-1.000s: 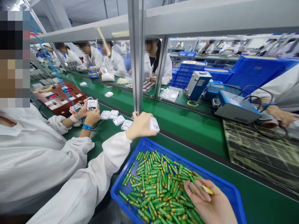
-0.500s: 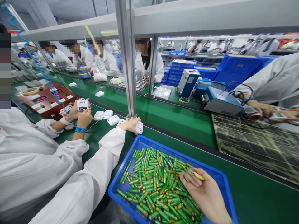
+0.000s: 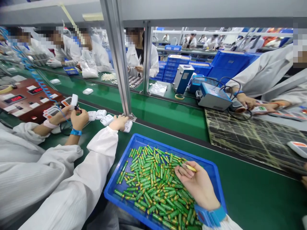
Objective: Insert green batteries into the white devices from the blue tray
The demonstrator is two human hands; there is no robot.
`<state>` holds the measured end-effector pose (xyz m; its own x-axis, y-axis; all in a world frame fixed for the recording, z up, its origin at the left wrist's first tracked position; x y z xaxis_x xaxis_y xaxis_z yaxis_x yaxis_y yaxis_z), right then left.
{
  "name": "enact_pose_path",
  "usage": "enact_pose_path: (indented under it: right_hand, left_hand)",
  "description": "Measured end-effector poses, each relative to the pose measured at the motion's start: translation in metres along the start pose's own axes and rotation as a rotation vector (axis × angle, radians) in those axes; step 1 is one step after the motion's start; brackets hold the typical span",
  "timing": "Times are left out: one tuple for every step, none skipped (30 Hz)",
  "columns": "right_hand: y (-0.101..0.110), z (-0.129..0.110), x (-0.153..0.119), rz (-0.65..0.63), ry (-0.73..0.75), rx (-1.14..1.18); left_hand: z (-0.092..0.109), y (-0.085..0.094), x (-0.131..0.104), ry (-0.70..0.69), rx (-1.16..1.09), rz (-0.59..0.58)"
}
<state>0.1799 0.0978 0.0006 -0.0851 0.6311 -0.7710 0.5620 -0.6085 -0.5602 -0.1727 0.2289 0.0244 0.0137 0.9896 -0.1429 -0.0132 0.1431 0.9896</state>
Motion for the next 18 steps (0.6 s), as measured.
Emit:
enact_pose_path:
  right_hand:
    - [0.0, 0.0, 0.0, 0.001, -0.001, -0.004]
    - [0.001, 0.0, -0.001, 0.003, -0.003, -0.009]
    - [0.001, 0.0, -0.001, 0.005, -0.005, -0.015]
    - [0.002, 0.0, -0.001, 0.007, -0.005, -0.022]
    - [0.002, 0.001, -0.001, 0.008, -0.004, -0.032]
    - [0.002, 0.001, -0.001, 0.009, -0.004, -0.043]
    - [0.001, 0.002, 0.0, 0.009, -0.005, -0.052]
    - [0.001, 0.003, -0.001, 0.01, -0.013, -0.061]
    - [0.0, 0.005, -0.001, 0.011, -0.023, -0.065]
    - [-0.002, 0.006, -0.002, 0.011, -0.036, -0.063]
    - [-0.003, 0.007, -0.003, 0.01, -0.048, -0.054]
    - [-0.005, 0.008, -0.004, 0.008, -0.057, -0.043]
    - [-0.006, 0.008, -0.006, 0.005, -0.062, -0.029]
    - [-0.008, 0.008, -0.007, 0.0, -0.063, -0.013]
    - [-0.009, 0.007, -0.007, -0.008, -0.06, 0.005]
    - [-0.01, 0.006, -0.008, -0.017, -0.057, 0.023]
    - [-0.011, 0.005, -0.008, -0.028, -0.053, 0.044]
    - [-0.011, 0.003, -0.008, -0.04, -0.052, 0.063]
  left_hand:
    - [0.005, 0.007, -0.008, -0.022, -0.005, 0.035]
    - [0.012, 0.016, -0.017, -0.049, -0.011, 0.069]
    - [0.02, 0.024, -0.028, -0.078, -0.018, 0.101]
    - [0.029, 0.033, -0.038, -0.115, -0.028, 0.14]
    - [0.039, 0.04, -0.049, -0.165, -0.041, 0.182]
    - [0.051, 0.045, -0.058, -0.232, -0.058, 0.235]
    - [0.064, 0.047, -0.066, -0.321, -0.081, 0.295]
    - [0.077, 0.046, -0.071, -0.419, -0.108, 0.351]
    - [0.089, 0.041, -0.073, -0.521, -0.138, 0.396]
    - [0.101, 0.034, -0.073, -0.61, -0.165, 0.413]
    - [0.111, 0.023, -0.069, -0.667, -0.187, 0.388]
    - [0.119, 0.011, -0.064, -0.7, -0.2, 0.328]
    - [0.125, -0.002, -0.058, -0.706, -0.204, 0.244]
    - [0.128, -0.014, -0.05, -0.686, -0.198, 0.141]
    - [0.13, -0.024, -0.043, -0.682, -0.186, 0.075]
    - [0.13, -0.032, -0.036, -0.673, -0.174, 0.047]
    - [0.129, -0.037, -0.03, -0.671, -0.164, 0.045]
    - [0.128, -0.04, -0.025, -0.678, -0.158, 0.053]
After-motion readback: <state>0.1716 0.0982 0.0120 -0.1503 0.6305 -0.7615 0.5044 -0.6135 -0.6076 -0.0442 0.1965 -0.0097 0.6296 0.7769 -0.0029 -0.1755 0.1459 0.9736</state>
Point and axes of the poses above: each hand's wrist, its own x-axis towards the middle knuckle, its own y-axis out of the back of the hand, z = x × y, the point moved 1 cm from there along x, towards the middle knuckle, and after that the axes turned 7 degrees about z, right-handed, at the moved point
